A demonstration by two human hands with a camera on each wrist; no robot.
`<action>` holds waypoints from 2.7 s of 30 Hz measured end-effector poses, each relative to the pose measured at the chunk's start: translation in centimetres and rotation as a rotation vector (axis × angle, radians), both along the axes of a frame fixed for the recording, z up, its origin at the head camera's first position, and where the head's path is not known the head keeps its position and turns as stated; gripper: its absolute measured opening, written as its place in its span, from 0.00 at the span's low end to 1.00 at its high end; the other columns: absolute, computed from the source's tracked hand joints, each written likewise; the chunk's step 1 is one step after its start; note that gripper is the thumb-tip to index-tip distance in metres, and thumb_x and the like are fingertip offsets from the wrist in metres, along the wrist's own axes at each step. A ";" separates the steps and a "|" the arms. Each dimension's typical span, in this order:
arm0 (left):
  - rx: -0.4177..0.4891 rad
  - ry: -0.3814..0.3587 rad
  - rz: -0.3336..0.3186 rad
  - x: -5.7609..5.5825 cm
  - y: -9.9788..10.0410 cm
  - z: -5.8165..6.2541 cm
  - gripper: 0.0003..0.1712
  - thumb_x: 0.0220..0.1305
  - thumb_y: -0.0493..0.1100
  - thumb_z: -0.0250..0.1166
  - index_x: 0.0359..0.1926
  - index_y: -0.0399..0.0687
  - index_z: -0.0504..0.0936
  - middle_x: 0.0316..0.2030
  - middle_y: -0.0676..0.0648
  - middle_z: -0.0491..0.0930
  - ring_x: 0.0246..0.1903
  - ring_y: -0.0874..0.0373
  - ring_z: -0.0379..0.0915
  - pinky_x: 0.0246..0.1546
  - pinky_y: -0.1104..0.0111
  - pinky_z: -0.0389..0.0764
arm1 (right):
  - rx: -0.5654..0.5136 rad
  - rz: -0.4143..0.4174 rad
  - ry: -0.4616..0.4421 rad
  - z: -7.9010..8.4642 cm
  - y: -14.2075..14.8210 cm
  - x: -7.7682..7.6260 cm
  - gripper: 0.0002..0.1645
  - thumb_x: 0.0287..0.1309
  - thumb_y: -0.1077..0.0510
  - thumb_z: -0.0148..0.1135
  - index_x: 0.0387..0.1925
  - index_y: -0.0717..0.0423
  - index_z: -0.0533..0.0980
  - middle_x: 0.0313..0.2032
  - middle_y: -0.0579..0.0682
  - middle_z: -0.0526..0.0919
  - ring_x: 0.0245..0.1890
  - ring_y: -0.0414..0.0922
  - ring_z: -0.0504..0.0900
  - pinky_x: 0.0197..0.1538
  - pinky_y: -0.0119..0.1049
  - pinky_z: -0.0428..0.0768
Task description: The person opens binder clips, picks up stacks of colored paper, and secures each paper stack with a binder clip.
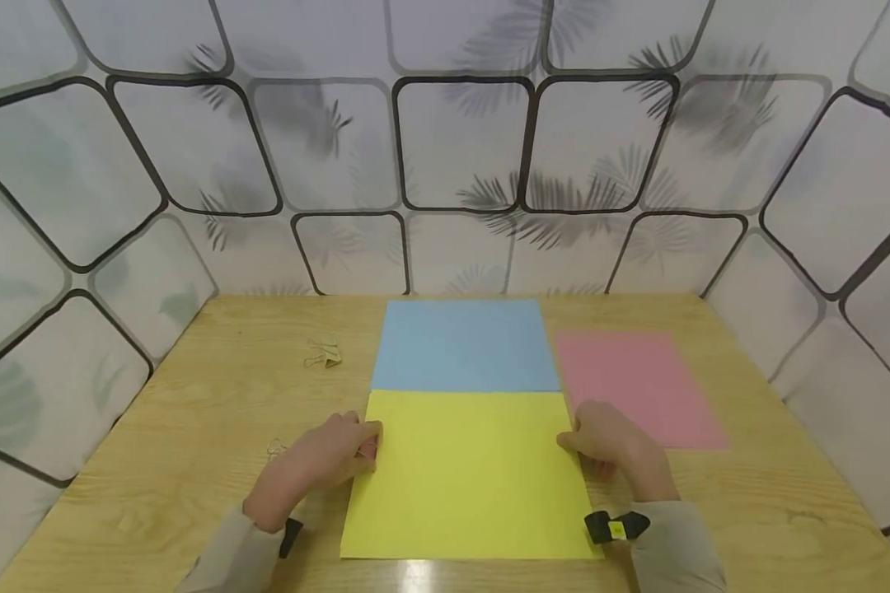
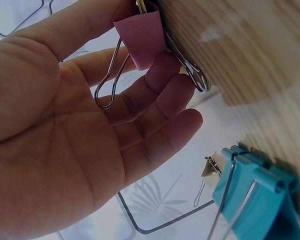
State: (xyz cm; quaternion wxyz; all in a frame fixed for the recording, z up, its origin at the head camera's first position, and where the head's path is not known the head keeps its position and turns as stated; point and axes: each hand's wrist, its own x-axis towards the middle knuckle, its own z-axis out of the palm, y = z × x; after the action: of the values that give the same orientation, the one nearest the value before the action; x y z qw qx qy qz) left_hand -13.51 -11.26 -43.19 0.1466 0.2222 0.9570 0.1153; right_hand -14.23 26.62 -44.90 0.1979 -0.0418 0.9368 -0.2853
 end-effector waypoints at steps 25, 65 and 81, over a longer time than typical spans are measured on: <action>-0.053 -0.019 -0.031 -0.4 -0.1 0.3 0.07 0.67 0.45 0.66 0.40 0.50 0.77 0.37 0.44 0.71 0.37 0.48 0.68 0.32 0.58 0.73 | 0.073 0.102 0.266 3.0 -1.2 -0.7 0.23 0.71 0.52 0.56 0.54 0.69 0.76 0.50 0.66 0.81 0.49 0.62 0.80 0.48 0.57 0.79; 0.002 -0.001 -0.023 -0.8 0.0 0.3 0.10 0.61 0.46 0.68 0.40 0.48 0.78 0.34 0.49 0.72 0.35 0.53 0.67 0.31 0.62 0.71 | 0.330 0.154 0.183 -1.6 -4.6 -14.0 0.49 0.75 0.39 0.45 0.72 0.78 0.46 0.70 0.82 0.42 0.71 0.75 0.40 0.71 0.68 0.47; 0.073 -0.016 -0.045 -1.2 -1.2 0.5 0.15 0.65 0.47 0.65 0.47 0.42 0.79 0.38 0.46 0.75 0.40 0.51 0.71 0.35 0.61 0.76 | 0.261 0.222 0.091 -0.7 -7.1 -14.2 0.57 0.68 0.33 0.52 0.75 0.71 0.42 0.72 0.80 0.35 0.72 0.75 0.37 0.67 0.74 0.46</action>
State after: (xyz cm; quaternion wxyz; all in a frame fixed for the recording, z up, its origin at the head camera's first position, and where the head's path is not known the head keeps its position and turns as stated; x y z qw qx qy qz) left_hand -14.70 -12.51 -42.71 0.1485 0.2477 0.9458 0.1486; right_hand -28.41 19.48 -45.63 0.1892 -0.1319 0.9635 -0.1357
